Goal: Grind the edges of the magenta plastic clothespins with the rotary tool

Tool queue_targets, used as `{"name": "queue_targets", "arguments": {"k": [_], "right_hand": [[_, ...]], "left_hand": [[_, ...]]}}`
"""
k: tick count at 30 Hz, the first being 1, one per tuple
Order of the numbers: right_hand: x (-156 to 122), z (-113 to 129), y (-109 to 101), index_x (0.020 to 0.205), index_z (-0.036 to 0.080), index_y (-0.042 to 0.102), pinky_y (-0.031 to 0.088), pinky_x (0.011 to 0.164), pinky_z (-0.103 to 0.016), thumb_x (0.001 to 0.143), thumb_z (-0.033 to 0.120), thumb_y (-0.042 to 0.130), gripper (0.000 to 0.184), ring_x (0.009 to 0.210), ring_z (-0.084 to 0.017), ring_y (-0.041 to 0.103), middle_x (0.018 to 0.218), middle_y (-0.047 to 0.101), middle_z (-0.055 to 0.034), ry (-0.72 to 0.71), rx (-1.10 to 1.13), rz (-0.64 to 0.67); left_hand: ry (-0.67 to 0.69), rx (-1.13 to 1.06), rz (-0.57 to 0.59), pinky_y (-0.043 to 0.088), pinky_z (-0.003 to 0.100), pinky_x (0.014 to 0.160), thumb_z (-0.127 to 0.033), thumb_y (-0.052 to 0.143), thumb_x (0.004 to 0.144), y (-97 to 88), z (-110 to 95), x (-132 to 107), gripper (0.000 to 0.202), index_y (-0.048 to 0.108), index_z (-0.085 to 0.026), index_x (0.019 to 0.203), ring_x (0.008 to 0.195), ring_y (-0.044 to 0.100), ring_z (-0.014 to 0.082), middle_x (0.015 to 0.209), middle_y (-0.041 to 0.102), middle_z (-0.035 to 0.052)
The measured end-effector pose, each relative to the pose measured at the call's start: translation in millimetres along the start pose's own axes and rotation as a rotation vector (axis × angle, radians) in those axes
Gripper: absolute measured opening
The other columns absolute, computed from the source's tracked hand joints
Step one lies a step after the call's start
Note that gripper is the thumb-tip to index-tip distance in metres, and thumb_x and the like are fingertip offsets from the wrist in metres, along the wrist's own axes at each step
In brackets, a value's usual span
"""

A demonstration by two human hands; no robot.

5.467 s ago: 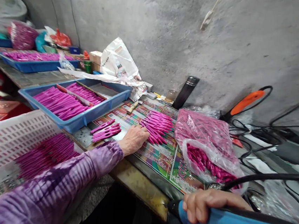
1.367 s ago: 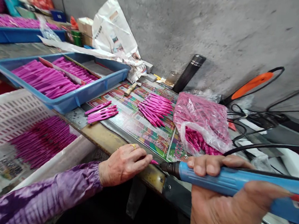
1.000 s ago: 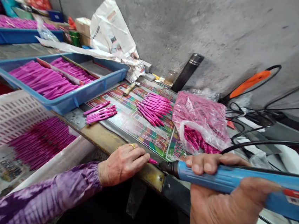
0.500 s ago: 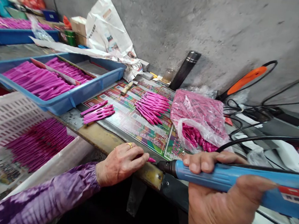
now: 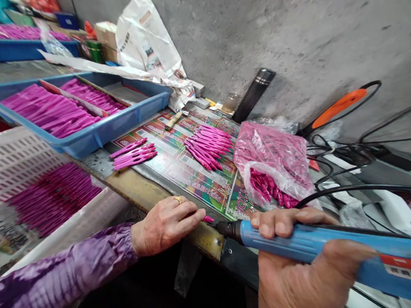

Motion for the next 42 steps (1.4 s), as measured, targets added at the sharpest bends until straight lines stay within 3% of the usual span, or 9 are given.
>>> {"name": "queue_targets", "arguments": {"k": [14,27,42], "right_hand": [[-0.2,-0.9,-0.7,0.080,0.023,0.059,0.055,0.059,-0.032,0.064,0.081,0.083,0.064,0.056,-0.013,0.050,0.062,0.051,0.0062,-0.003,0.011,0.001],[-0.5,-2.0,-0.4,0.080,0.023,0.060,0.054,0.059,-0.032,0.067,0.079,0.083,0.062,0.055,-0.013,0.051,0.062,0.052,0.0060,-0.007,0.015,0.021],[-3.1,3.4,2.8,0.080,0.023,0.060,0.055,0.061,-0.032,0.067,0.079,0.083,0.061,0.057,-0.013,0.051,0.062,0.052,0.0059,-0.025,0.004,0.042]], "left_hand": [[-0.005,-0.048,-0.049,0.059,0.031,0.071,-0.007,0.048,0.105,0.9,-0.4,-2.5,0.021,0.058,-0.011,0.123,0.082,0.072,0.0185,0.096,0.076,0.0095],[-0.018,-0.012,0.057,0.051,0.031,0.069,-0.012,0.043,0.109,-0.1,-0.2,-0.6,0.020,0.060,-0.013,0.120,0.078,0.066,0.0177,0.094,0.073,0.0068],[-0.043,0.050,0.079,0.050,0.029,0.067,-0.013,0.045,0.109,2.7,-2.2,2.6,0.017,0.061,-0.014,0.112,0.076,0.064,0.0172,0.091,0.071,0.0057]]}}
Point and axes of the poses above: each hand's wrist, its own x-axis towards the middle knuckle, its own y-axis out of the palm, z = x × y, the point moved 1 cm from there along x, towards the middle knuckle
